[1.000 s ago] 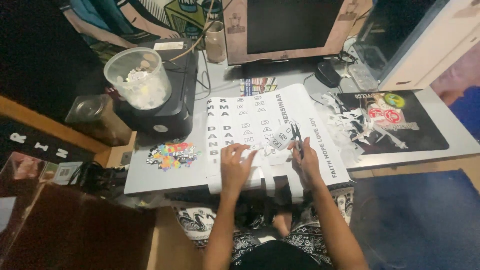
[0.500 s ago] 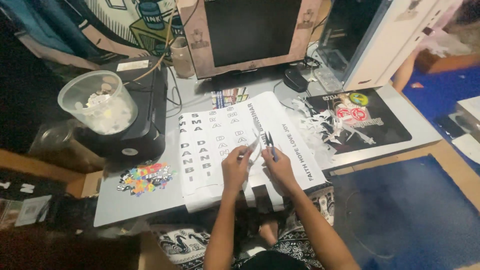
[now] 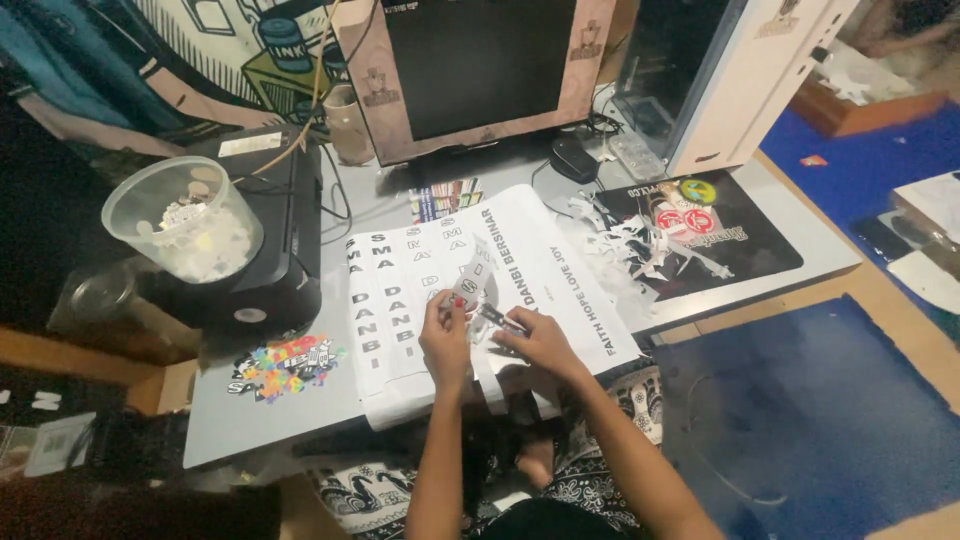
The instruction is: Cutting out individual letters from a printed sheet of paper using a utility knife
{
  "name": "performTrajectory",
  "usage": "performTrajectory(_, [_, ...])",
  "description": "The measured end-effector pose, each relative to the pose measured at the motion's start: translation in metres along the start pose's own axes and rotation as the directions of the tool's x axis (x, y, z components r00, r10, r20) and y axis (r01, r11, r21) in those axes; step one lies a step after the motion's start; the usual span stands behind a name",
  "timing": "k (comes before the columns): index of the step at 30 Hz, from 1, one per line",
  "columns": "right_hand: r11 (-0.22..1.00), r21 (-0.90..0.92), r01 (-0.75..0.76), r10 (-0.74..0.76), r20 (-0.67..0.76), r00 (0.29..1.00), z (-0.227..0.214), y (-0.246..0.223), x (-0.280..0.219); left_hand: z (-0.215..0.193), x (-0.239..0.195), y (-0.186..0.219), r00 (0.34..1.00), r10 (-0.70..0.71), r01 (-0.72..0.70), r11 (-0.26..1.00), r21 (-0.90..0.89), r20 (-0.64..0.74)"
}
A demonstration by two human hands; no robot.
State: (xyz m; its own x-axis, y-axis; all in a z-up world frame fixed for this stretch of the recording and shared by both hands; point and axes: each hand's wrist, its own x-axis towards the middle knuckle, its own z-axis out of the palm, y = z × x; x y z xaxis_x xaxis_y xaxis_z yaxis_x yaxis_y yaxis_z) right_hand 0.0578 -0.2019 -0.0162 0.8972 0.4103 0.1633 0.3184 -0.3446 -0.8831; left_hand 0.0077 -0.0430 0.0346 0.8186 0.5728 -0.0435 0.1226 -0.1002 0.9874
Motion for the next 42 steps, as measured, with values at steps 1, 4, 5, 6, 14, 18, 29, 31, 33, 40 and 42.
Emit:
performTrajectory(1, [1.000, 0.000, -0.001, 0.001, -0.003, 1.000, 0.000, 0.008, 0.003, -0.001, 0.001, -0.004, 1.000, 0.001, -0.001, 1.000, 0.000, 0.003])
performTrajectory(4, [0.985, 0.159, -0.067, 0.084, -0.100, 0.991, 0.001, 0.020, 0.009, 0.000, 0.004, -0.018, 0.986, 0.129, -0.118, 0.987, -0.110, 0.103])
performTrajectory(5, [0.960, 0.254, -0.122, 0.156, -0.116, 0.981, 0.001, 0.016, 0.008, 0.001, 0.005, -0.023, 0.967, 0.175, -0.147, 0.977, -0.154, 0.183])
performTrajectory(6, [0.922, 0.347, -0.173, 0.228, -0.126, 0.965, 0.001, 0.012, 0.007, 0.003, 0.006, -0.028, 0.940, 0.222, -0.173, 0.964, -0.200, 0.259])
performTrajectory(14, [0.689, 0.706, -0.164, 0.424, -0.209, 0.882, -0.006, -0.026, -0.001, 0.004, 0.003, -0.023, 0.902, 0.258, -0.243, 0.966, -0.085, 0.347])
performTrajectory(18, [0.789, 0.607, -0.090, 0.391, -0.384, 0.836, 0.000, -0.004, 0.003, 0.010, 0.011, -0.036, 0.885, 0.290, -0.324, 0.945, 0.035, 0.366])
performTrajectory(29, [0.816, 0.578, 0.028, 0.399, -0.597, 0.696, -0.008, -0.054, -0.006, 0.007, 0.013, -0.034, 0.939, 0.217, -0.203, 0.976, -0.079, 0.267])
performTrajectory(31, [0.817, 0.575, 0.031, 0.396, -0.600, 0.695, -0.006, -0.057, -0.006, 0.006, 0.009, -0.030, 0.951, 0.192, -0.173, 0.980, -0.098, 0.241])
performTrajectory(33, [0.810, 0.585, 0.032, 0.398, -0.589, 0.703, -0.004, -0.058, -0.004, 0.003, 0.005, -0.021, 0.963, 0.158, -0.135, 0.984, -0.116, 0.218])
performTrajectory(40, [0.950, 0.288, 0.119, 0.120, -0.692, 0.712, 0.000, -0.046, -0.007, -0.002, -0.001, 0.001, 0.992, 0.084, -0.075, 0.993, -0.096, 0.095])
performTrajectory(42, [0.936, 0.343, 0.074, 0.148, -0.576, 0.804, 0.003, -0.040, -0.008, -0.006, -0.005, 0.009, 0.999, 0.023, -0.017, 0.985, -0.172, 0.034])
